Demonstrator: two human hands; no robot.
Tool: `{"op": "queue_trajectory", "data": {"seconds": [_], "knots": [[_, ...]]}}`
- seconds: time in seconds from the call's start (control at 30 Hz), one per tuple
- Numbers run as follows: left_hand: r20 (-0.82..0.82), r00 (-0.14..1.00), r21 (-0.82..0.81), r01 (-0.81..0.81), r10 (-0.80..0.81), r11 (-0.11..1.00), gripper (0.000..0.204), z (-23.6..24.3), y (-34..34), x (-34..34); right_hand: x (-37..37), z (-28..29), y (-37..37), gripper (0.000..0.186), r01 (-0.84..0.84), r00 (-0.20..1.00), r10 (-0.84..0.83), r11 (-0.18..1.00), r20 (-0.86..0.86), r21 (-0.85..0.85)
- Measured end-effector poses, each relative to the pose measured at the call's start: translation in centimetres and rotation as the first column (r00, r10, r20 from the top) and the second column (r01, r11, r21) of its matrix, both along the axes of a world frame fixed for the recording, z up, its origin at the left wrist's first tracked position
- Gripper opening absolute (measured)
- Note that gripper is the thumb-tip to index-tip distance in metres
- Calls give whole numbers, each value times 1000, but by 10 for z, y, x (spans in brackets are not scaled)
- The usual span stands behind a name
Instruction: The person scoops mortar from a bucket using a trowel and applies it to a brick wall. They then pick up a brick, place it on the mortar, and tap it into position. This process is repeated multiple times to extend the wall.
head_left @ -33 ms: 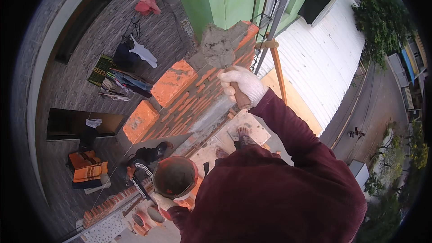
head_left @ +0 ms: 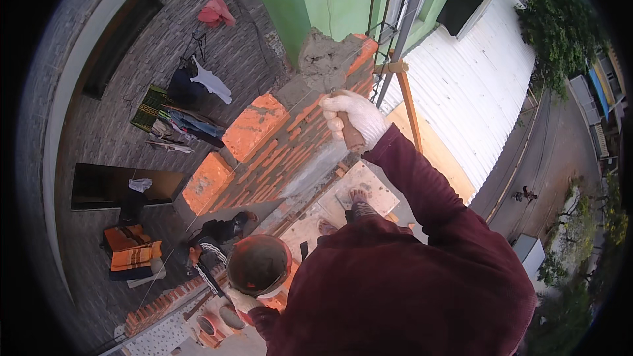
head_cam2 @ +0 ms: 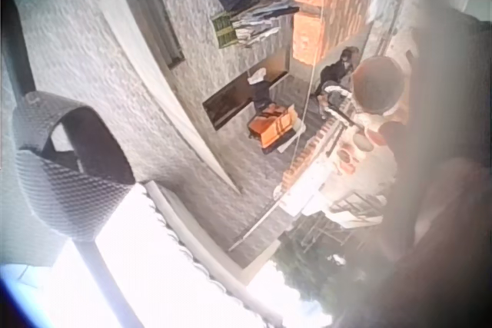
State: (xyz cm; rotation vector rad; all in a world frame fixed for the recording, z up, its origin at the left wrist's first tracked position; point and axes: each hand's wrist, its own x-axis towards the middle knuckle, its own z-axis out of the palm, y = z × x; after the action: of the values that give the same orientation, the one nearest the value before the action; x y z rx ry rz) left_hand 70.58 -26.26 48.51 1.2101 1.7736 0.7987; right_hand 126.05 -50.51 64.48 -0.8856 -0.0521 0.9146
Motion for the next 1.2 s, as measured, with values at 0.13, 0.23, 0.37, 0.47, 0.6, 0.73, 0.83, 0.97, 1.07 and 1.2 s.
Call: {"op": "queue_trajectory", "data": {"seconds": [0.13, 0.23, 0.37, 0.47, 0.6, 0.73, 0.83, 0.97, 1.07, 1.2], "knots": [[8, 998, -3, -66, 66, 998, 73, -5, 4, -40, 70, -27, 15, 16, 211, 975, -187, 945, -118, 250], [113, 989, -23, -96, 98, 995, 74, -1, 6, -57, 113, -62, 27, 19, 358, 916, -219, 825, -337, 437], [-45, 996, 79, -74, 77, 994, 74, 13, 9, -62, 146, -97, 38, 29, 369, 891, -30, 629, -453, 684], [-56, 984, 50, -166, 168, 985, 74, 24, 16, -59, 130, -94, 29, 30, 217, 957, -20, 714, -290, 665], [27, 986, 45, -168, 167, 985, 75, 22, 19, -59, 70, -69, -21, 33, 240, 971, -229, 938, -72, 249], [276, 947, -88, -146, 165, 985, 74, -2, 15, -68, 51, -86, -76, 44, 342, 939, -341, 938, 35, -47], [303, 941, -104, -127, 153, 986, 73, -26, 20, -69, 79, -129, -81, 43, 360, 932, -362, 930, -10, -78], [220, 946, -129, -215, 239, 968, 74, -48, 24, -60, 99, -177, -46, 41, 400, 903, -401, 916, -152, -36], [143, 961, -133, -219, 237, 967, 76, -54, 20, -55, 74, -183, -25, 40, 356, 926, -350, 934, -144, 14], [139, 981, -197, -109, 138, 974, 74, -62, 12, -63, 40, -158, -46, 40, 257, 964, -266, 924, 6, -282]]}}
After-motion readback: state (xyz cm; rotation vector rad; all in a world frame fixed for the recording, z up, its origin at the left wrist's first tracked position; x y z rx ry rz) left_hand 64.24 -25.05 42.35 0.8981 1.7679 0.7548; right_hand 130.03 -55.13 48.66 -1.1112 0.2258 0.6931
